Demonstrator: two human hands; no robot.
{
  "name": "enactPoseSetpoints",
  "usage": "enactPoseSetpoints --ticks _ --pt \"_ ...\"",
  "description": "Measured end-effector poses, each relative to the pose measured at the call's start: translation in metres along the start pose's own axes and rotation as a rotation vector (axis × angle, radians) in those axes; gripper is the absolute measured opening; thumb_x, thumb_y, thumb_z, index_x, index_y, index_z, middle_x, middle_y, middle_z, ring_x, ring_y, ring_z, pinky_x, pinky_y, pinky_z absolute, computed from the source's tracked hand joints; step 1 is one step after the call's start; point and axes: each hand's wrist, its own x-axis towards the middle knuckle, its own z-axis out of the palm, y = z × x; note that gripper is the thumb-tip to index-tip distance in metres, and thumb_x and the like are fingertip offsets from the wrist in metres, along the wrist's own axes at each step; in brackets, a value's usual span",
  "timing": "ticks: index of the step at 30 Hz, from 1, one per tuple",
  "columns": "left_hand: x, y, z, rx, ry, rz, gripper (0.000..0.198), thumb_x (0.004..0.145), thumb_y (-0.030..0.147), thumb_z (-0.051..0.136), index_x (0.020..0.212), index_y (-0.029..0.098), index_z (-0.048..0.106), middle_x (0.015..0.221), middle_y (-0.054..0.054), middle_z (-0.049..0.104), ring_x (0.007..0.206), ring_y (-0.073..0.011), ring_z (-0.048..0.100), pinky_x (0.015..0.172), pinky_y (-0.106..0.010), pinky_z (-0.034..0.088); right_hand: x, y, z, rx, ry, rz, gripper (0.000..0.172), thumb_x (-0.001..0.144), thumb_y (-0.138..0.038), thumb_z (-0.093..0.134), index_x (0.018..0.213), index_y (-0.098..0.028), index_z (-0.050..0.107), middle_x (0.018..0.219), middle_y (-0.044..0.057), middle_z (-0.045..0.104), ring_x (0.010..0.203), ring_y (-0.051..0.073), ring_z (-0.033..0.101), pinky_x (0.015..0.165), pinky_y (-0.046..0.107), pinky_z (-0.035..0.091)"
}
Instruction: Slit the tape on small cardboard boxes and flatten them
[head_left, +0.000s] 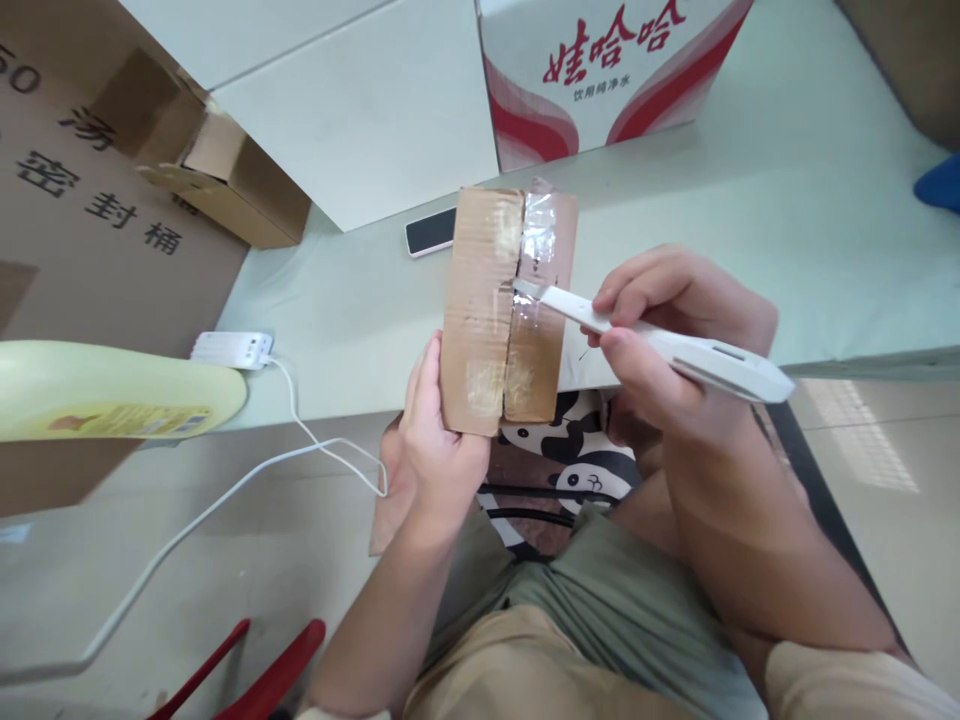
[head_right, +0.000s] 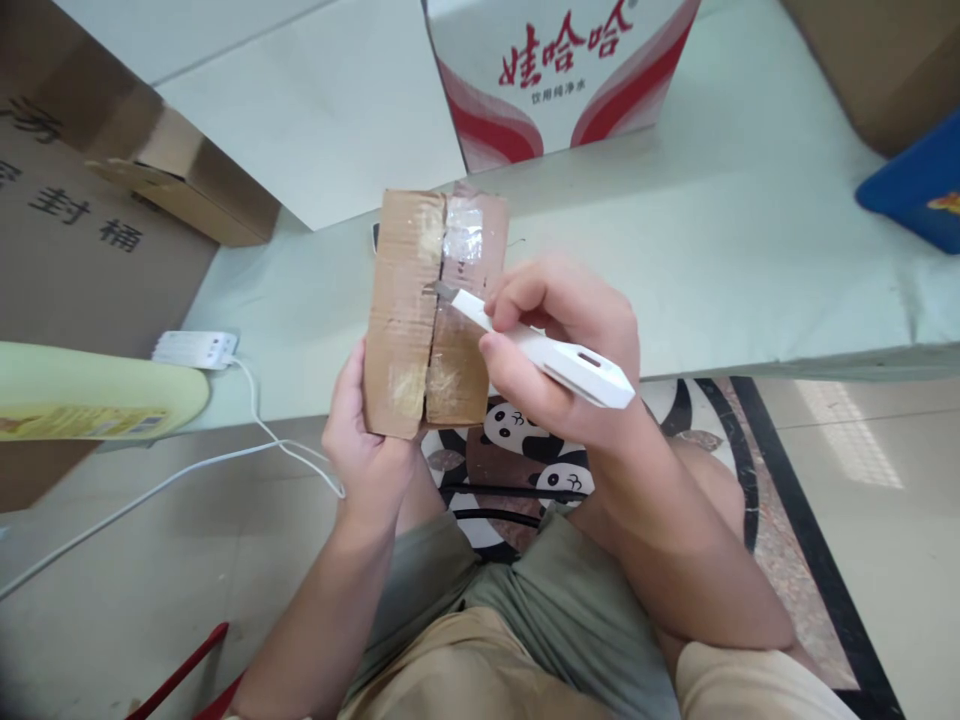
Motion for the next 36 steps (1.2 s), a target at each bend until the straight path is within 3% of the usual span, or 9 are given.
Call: enactPoseSetpoints --ticks 7,15,20,26,32,36 --pt "-0.001 -0.003 -0.001 0.008 0.007 -0.018 0.076 0.087 0.024 0.072 0.158 0.024 0.047 0.157 -0.011 0.057 0.143 -0.0291 0.058 0.124 -0.047 0.047 -0.004 0.002 -0.001 -0.043 0.025 0.024 0.019 0.085 -0.039 0.073 0.082 -0.028 0.058 0.094 0.004 0.066 0.075 0.02 0.068 0.066 0.043 0.062" --pt "0.001 -0.002 0.001 0.004 0.023 -0.01 0.072 0.089 0.026 0.073 0.157 0.022 0.049 0.155 -0.012 0.059 0.141 -0.0294 0.059 0.122 -0.046 0.048 -0.007 0.013 0.009 0.143 0.32 0.13 0.024 0.088 -0.036 0.075 0.077 -0.027 0.056 0.064 -0.006 0.055 0.047 0.012 0.059 0.04 0.028 0.047" --pt "0.0 -0.003 0.0 0.024 0.016 -0.004 0.075 0.088 0.027 0.074 0.158 0.024 0.048 0.156 -0.011 0.058 0.143 -0.0291 0.058 0.123 -0.045 0.048 -0.008 0.013 0.011 0.16 0.231 0.126 0.024 0.097 -0.038 0.066 0.078 -0.023 0.07 0.061 -0.005 0.064 0.048 0.012 0.062 0.045 0.027 0.049" --pt "0.0 0.0 0.0 0.014 0.016 0.0 0.076 0.087 0.024 0.074 0.158 0.025 0.048 0.156 -0.01 0.058 0.142 -0.0291 0.058 0.123 -0.045 0.048 -0.011 0.008 0.011 0.015 0.132 0.191 0.035 0.1 -0.051 0.061 0.079 -0.024 0.07 0.064 -0.002 0.065 0.052 0.013 0.065 0.055 0.03 0.054" --pt "-0.001 0.001 0.002 0.022 0.018 0.035 0.069 0.091 0.021 0.066 0.158 0.023 0.048 0.156 -0.011 0.058 0.144 -0.0278 0.057 0.123 -0.045 0.048 -0.009 0.004 0.01 0.024 0.123 0.155 0.031 0.099 -0.045 0.064 0.077 -0.024 0.068 0.06 -0.003 0.066 0.051 0.014 0.064 0.057 0.033 0.055" --pt "-0.001 0.005 0.002 0.037 0.019 0.035 0.068 0.092 0.025 0.068 0.157 0.023 0.049 0.154 -0.012 0.059 0.143 -0.028 0.058 0.122 -0.045 0.048 -0.009 0.004 0.011 0.037 0.136 0.167 0.035 0.099 -0.047 0.064 0.073 -0.024 0.065 0.058 -0.004 0.066 0.048 0.013 0.062 0.051 0.03 0.052"
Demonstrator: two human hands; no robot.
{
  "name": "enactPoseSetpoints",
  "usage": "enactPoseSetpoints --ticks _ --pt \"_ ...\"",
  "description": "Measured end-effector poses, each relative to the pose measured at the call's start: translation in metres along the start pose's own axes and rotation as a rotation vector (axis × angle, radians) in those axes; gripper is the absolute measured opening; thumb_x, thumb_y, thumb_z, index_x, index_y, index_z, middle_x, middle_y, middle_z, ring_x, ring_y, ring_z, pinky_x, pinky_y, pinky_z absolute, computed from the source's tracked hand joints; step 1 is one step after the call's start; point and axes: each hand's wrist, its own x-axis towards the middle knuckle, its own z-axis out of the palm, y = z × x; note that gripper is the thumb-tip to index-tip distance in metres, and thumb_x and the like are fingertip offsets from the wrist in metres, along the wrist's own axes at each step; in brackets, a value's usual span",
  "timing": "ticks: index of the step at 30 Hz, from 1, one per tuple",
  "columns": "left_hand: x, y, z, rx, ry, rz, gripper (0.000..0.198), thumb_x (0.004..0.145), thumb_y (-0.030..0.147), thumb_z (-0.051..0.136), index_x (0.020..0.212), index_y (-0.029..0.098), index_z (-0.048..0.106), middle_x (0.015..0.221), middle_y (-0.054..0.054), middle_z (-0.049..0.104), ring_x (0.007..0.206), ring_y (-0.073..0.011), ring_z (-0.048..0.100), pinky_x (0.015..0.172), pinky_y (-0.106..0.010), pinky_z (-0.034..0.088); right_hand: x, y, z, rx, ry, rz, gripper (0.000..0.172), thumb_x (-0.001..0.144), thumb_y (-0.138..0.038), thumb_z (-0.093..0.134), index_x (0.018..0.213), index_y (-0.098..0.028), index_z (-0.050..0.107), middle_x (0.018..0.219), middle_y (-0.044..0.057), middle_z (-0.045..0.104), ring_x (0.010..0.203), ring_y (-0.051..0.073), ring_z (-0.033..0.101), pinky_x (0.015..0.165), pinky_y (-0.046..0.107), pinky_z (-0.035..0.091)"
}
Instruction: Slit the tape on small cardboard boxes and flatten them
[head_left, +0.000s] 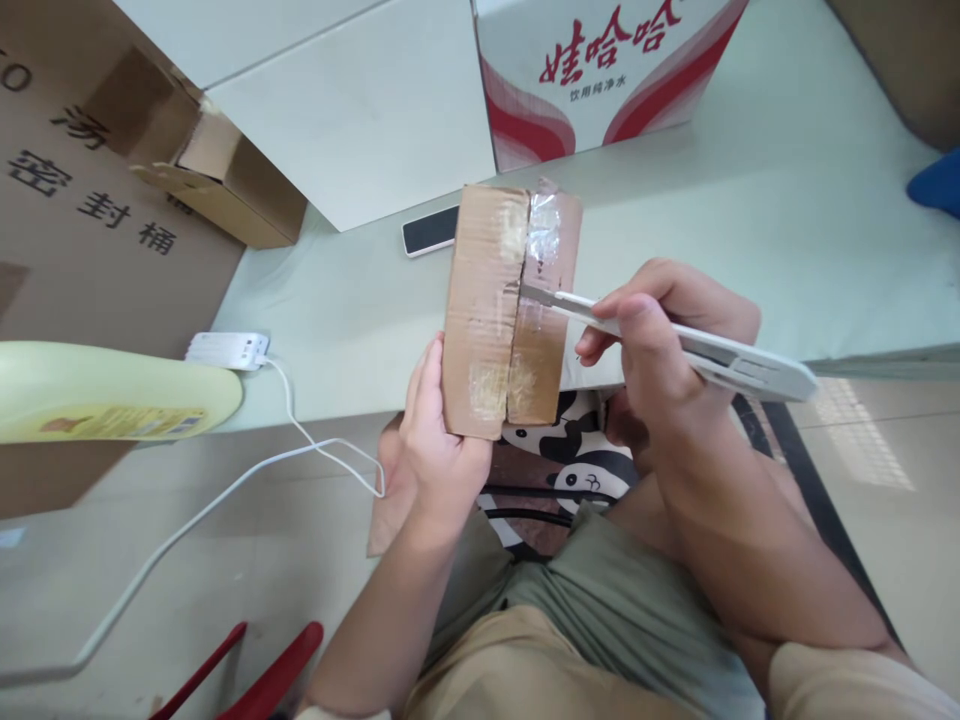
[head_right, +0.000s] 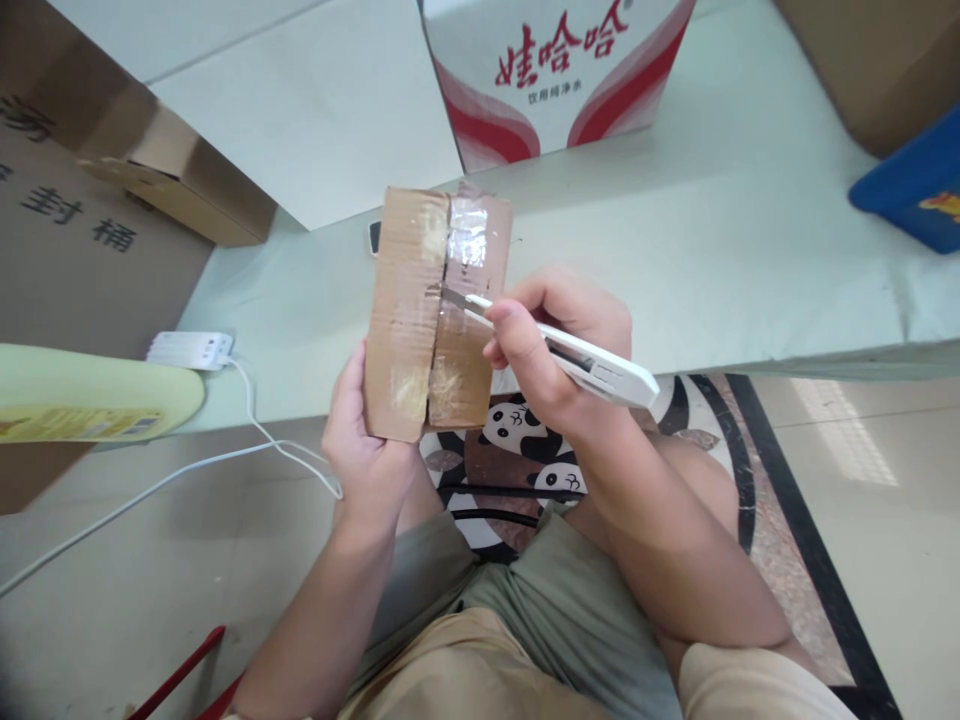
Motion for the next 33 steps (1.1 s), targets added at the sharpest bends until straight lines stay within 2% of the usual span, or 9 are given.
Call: enactPoseSetpoints --ticks 5,10,16,25,33 --pt "-0.001 0.003 0.0 -0.008 -0.011 -0.004 0.069 0.092 0.022 0.068 0.158 0.022 0.048 0.155 -0.013 0.058 0.143 -0.0282 0.057 0.123 -0.045 0.048 -0.002 0.002 0.003 0.111 -0.002 0.016 0.027 0.096 -0.038 0.07 0.074 -0.023 0.066 0.056 -0.005 0.066 0.046 0.012 0.06 0.046 0.026 0.048" --pt "-0.001 0.001 0.002 0.0 0.001 0.049 0.068 0.092 0.022 0.068 0.157 0.021 0.049 0.153 -0.013 0.06 0.142 -0.0289 0.058 0.121 -0.045 0.048 -0.003 0.004 0.008 0.105 -0.057 0.105 0.026 0.096 -0.039 0.068 0.074 -0.025 0.065 0.058 -0.004 0.067 0.047 0.012 0.061 0.046 0.027 0.05" --pt "-0.001 -0.002 0.001 -0.032 -0.002 0.012 0.07 0.09 0.022 0.07 0.157 0.023 0.049 0.154 -0.012 0.059 0.142 -0.0288 0.058 0.121 -0.044 0.048 -0.003 -0.002 0.007 0.111 -0.068 0.122 0.028 0.098 -0.039 0.067 0.073 -0.026 0.065 0.059 -0.003 0.067 0.048 0.013 0.061 0.048 0.029 0.051" --pt "0.0 -0.003 0.0 -0.044 -0.015 0.013 0.07 0.09 0.019 0.069 0.157 0.025 0.05 0.154 -0.01 0.059 0.142 -0.0289 0.058 0.122 -0.046 0.048 -0.006 -0.012 0.004 0.15 0.01 0.172 0.035 0.098 -0.046 0.067 0.071 -0.024 0.064 0.055 -0.005 0.062 0.044 0.01 0.057 0.047 0.026 0.049" --pt "0.0 -0.004 0.001 -0.064 -0.015 -0.004 0.071 0.089 0.02 0.071 0.157 0.025 0.049 0.155 -0.009 0.058 0.142 -0.029 0.058 0.122 -0.046 0.048 -0.006 -0.015 0.007 0.079 -0.039 0.258 0.039 0.095 -0.056 0.066 0.071 -0.025 0.06 0.056 -0.003 0.061 0.047 0.012 0.058 0.048 0.029 0.05"
